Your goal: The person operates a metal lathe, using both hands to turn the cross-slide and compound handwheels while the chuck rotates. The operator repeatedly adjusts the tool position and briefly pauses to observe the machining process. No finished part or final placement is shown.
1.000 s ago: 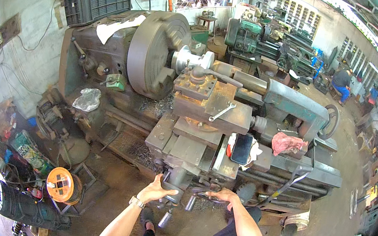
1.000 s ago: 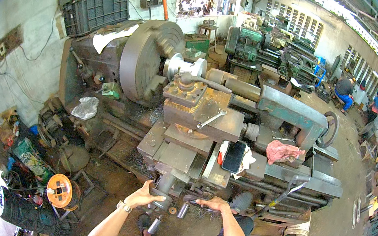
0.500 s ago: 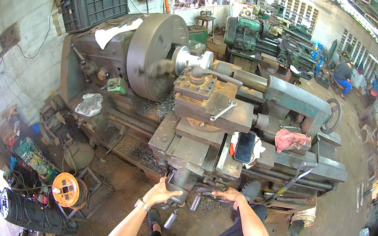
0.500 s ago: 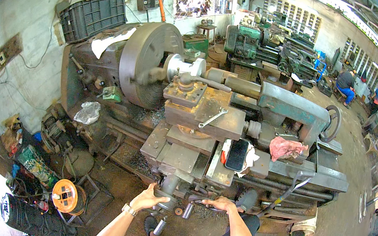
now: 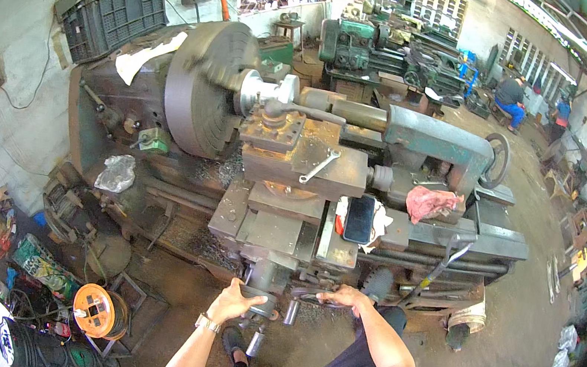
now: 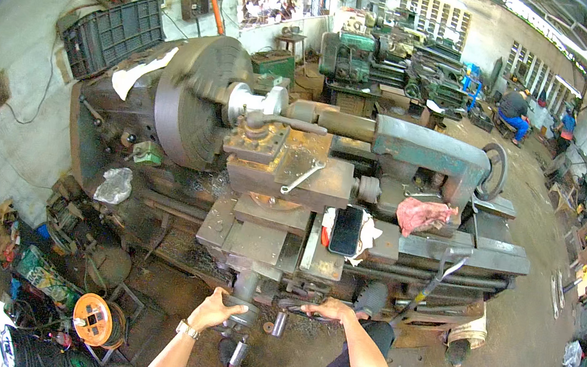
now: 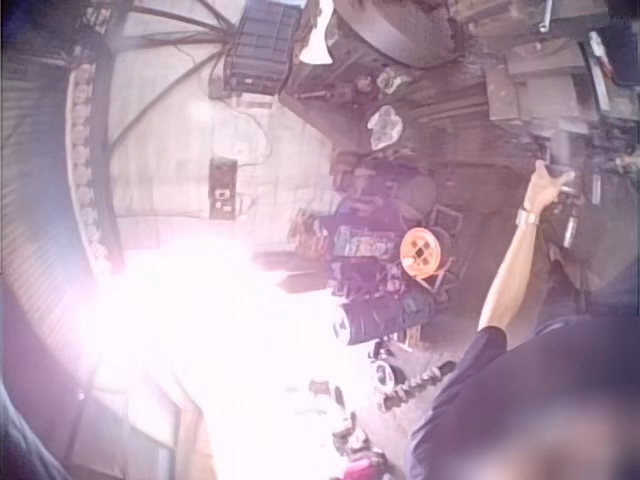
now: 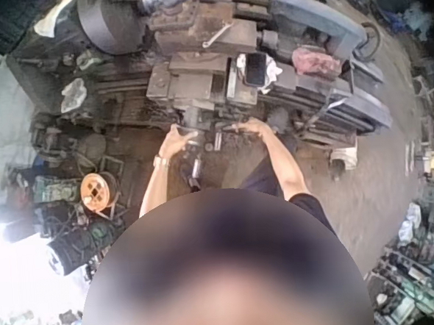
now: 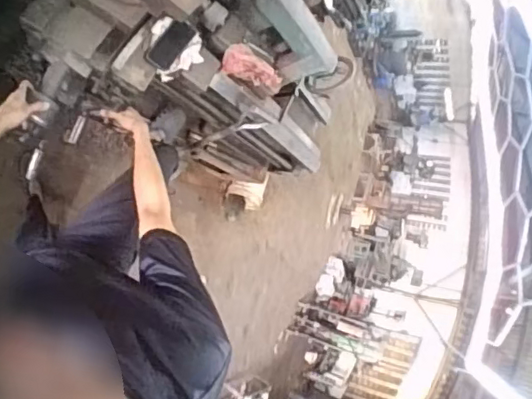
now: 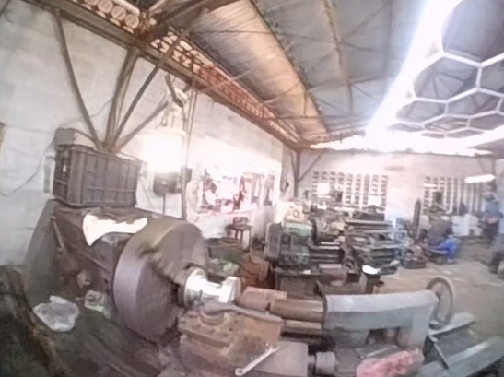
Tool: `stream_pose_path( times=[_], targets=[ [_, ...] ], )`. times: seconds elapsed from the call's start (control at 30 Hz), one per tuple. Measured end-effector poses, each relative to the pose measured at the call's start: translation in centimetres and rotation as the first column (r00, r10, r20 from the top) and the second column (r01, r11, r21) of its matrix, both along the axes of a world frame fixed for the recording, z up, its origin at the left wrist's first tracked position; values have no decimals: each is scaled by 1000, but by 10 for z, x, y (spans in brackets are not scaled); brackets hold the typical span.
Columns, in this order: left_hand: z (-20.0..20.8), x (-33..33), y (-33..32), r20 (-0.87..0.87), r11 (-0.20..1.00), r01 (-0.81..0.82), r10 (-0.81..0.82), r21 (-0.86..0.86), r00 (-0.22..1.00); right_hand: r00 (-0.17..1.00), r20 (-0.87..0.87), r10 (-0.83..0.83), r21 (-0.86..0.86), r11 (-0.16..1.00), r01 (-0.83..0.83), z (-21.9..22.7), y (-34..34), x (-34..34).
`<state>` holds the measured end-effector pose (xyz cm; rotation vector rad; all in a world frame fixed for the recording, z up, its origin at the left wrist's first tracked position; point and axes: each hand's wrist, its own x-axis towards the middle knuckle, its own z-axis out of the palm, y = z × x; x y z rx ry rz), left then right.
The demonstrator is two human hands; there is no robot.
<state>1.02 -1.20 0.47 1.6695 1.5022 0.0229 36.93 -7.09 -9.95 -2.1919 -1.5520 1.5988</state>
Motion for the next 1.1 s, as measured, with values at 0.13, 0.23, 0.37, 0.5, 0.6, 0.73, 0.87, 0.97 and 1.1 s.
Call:
stream_pose_path(
  times=[0.13, 0.23, 0.37, 0.5, 0.6, 0.73, 0.87, 0.97, 1.1],
  targets=[
    [1, 3, 1, 15, 999, -14, 15, -28, 1000, 999, -15, -51, 17, 999, 52, 4, -4, 3],
    [3, 2, 1, -3, 1000, -8, 8, -10, 1000, 995, -60, -76, 30, 997, 78, 6, -6, 3],
    [-2, 3, 0, -12, 998, 6, -6, 67, 1000, 998, -7, -61, 48, 997, 62, 1, -6, 4],
    [-8, 2, 2, -21, 1000, -8, 9, 18, 1000, 996, 0, -87, 34, 996, 87, -6, -6, 6],
    [-7, 2, 2, -8, 1000, -8, 8, 21, 1000, 997, -46, -67, 80, 994, 71, -13, -8, 10],
    [-1, 2, 1, -4, 999, 5, -5, 32, 1000, 996, 14, -92, 58, 994, 91, -33, -8, 14],
    [-1, 2, 1, -14, 1000, -1, 1, -2, 1000, 992, -46, -120, 65, 990, 123, -44, -5, 14],
    [-3, 1, 2, -4, 1000, 8, -8, 3, 1000, 997, -61, -52, -4, 999, 52, -28, -7, 21],
    [-9, 0, 3, -14, 1000, 13, -13, -6, 1000, 991, 51, -124, -5, 992, 125, -10, -10, 13]
  ],
)
